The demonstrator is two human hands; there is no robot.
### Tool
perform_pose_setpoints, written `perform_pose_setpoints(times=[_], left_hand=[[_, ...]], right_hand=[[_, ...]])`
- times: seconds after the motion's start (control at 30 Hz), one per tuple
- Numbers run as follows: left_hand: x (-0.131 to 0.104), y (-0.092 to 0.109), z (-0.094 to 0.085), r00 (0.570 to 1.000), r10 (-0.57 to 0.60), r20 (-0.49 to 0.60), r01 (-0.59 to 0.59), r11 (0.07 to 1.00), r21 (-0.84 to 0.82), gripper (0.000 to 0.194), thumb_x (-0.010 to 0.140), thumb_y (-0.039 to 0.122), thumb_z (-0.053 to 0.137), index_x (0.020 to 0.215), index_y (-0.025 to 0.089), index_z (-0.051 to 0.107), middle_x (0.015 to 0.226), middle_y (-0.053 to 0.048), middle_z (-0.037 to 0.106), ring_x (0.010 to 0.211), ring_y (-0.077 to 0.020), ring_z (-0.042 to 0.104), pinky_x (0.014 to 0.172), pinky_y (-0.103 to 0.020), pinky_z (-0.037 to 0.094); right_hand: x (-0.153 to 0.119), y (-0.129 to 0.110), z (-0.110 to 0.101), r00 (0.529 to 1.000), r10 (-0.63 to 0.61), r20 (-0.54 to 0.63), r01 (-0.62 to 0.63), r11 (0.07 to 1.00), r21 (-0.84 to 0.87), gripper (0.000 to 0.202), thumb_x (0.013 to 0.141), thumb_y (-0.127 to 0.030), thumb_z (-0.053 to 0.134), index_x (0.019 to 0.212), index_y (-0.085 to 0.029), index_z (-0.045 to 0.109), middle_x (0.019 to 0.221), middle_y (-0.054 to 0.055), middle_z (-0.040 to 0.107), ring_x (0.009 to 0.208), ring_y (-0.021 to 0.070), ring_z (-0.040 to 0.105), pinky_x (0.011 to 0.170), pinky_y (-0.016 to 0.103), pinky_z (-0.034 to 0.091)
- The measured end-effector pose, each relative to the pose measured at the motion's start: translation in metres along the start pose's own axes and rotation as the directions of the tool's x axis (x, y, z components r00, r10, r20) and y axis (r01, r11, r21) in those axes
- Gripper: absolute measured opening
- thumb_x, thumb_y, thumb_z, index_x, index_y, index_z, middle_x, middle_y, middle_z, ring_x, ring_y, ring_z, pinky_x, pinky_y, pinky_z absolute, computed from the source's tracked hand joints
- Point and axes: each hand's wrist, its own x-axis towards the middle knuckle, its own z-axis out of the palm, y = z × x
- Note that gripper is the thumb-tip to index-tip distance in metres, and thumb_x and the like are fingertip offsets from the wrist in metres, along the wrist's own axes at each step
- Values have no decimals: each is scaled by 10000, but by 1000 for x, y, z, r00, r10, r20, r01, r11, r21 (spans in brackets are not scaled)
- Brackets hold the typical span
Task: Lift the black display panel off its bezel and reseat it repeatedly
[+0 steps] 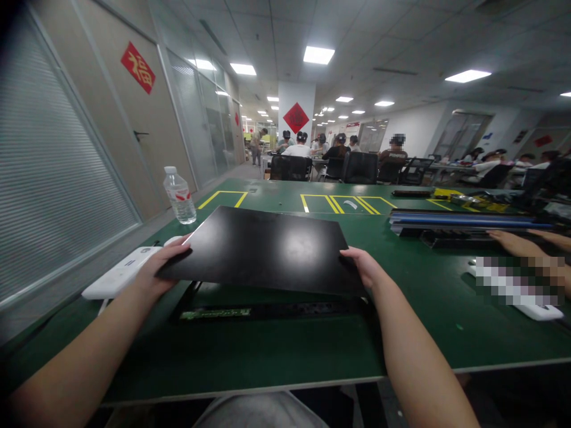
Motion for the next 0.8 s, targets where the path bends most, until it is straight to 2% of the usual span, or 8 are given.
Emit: perform_pose_setpoints(times=[0.1,0.2,0.4,0.57,0.8], left_hand=[[-3,4,3,1000,14,-3,-14,997,-72,429,648,110,675,1068,159,747,891,-39,791,629,-165,709,536,-212,569],[-6,8,6,1000,25,-18,-28,989,-147,403,605,66,681,997,135,748,828,-40,785,570,-150,693,522,-197,566],[-7,7,8,999,29,-40,-36,986,-164,352,625,38,660,942,157,751,766,-33,778,563,-161,699,528,-207,581],[-8,6,9,997,22,-75,-32,991,-126,376,627,29,660,974,144,751,785,-38,783,613,-176,723,550,-215,591],[-6,2,9,998,18,-66,-23,997,-76,347,622,38,700,950,144,740,741,-24,768,522,-143,684,520,-201,573]], right_hand=[[6,2,-5,998,-11,58,14,998,-65,241,777,-149,584,999,-152,678,808,70,748,672,207,702,637,313,571],[13,1,-11,997,-49,52,54,993,-102,184,813,-156,579,967,-155,680,844,75,749,711,178,696,639,260,556],[14,0,-14,990,-114,-86,102,986,-135,292,833,-158,551,1120,-165,604,876,107,738,759,196,706,663,290,559],[10,-3,-10,973,-146,-176,105,969,-223,303,832,-159,546,1133,-169,577,823,101,737,726,191,702,677,291,549],[13,-2,-12,937,-214,-278,105,927,-361,276,813,-187,573,1082,-149,625,750,88,741,556,120,591,483,195,401]])
